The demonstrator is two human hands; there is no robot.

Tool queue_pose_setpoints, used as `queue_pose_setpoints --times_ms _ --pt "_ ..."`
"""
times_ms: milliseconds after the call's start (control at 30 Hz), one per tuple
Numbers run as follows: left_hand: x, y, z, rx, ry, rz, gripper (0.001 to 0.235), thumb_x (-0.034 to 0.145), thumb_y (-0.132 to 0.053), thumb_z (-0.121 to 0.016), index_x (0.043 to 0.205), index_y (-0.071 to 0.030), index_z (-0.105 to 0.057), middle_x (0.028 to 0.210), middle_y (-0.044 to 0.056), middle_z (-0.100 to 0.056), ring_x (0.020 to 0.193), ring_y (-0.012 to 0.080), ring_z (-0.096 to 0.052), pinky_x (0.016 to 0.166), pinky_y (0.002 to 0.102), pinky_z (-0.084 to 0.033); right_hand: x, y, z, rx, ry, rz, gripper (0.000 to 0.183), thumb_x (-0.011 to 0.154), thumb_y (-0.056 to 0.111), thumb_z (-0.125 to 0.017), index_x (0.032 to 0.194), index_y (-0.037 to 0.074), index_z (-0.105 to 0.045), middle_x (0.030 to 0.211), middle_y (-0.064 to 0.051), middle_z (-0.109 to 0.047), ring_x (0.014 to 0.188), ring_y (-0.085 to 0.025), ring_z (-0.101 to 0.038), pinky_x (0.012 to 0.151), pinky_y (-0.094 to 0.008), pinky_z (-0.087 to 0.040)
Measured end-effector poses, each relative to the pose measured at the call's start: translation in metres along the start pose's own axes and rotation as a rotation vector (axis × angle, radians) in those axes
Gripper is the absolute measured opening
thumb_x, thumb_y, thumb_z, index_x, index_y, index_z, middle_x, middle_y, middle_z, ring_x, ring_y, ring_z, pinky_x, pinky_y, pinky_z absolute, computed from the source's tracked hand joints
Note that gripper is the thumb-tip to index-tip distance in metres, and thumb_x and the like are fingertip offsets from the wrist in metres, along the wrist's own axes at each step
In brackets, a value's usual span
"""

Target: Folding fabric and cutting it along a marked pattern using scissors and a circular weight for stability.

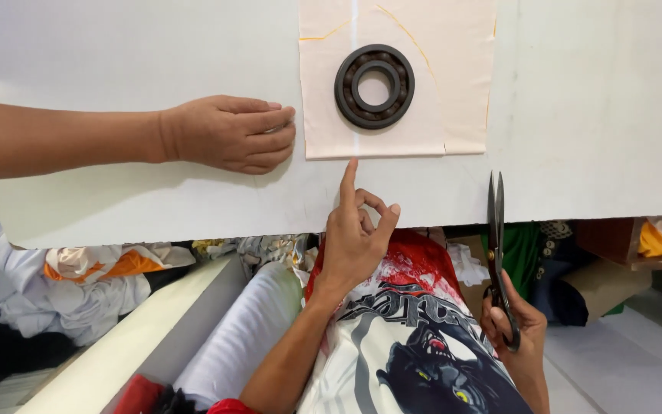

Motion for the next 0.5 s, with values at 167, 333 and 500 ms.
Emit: queue_pose_setpoints --times_ms 167,333,500 --pt "-0.018 -0.022 -0.011 0.083 0.224 0.118 0.094 0.093 -0.04 -0.06 0.163 -0.003 -0.009 0.094 0.002 -0.07 0.041 0.0056 -0.048 0.035 0.02 -0.043 0.0 -0.003 0.003 0.061 -0.006 -0.009 0.073 0.088 0.005 -0.062 0.157 0.007 -0.04 0.067 -0.007 -0.035 0.053 -0.015 -0.03 0.043 -0.027 -0.025" --pt "-0.031 0.004 -0.061 0.455 0.532 -0.319 0.046 0.1 -0.042 -0.051 0.131 -0.012 -0.067 0.093 0.001 -0.071 0.074 0.0152 -0.06 0.072 0.035 -0.05 0.0 -0.005 0.005 0.056 -0.035 -0.05 0.078 0.087 0.011 -0.064 0.16 0.005 -0.037 0.071 -0.008 -0.039 0.052 -0.014 -0.029 0.044 -0.031 -0.024" --pt "-0.032 0.007 -0.048 0.452 0.286 -0.884 0.011 0.099 -0.011 -0.068 0.092 -0.003 -0.072 0.083 0.008 -0.064 0.075 0.0265 -0.059 0.069 0.04 -0.046 -0.003 -0.008 0.005 0.089 -0.065 -0.03 0.08 0.088 0.014 -0.068 0.16 0.003 -0.036 0.074 -0.009 -0.047 0.052 -0.014 -0.033 0.043 -0.031 -0.027"
Point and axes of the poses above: each hand's wrist, its own x-axis towards the middle knuckle, its own z-axis out of the back of the hand, y = z × x, the point moved 8 cm from there along x, towards the middle knuckle
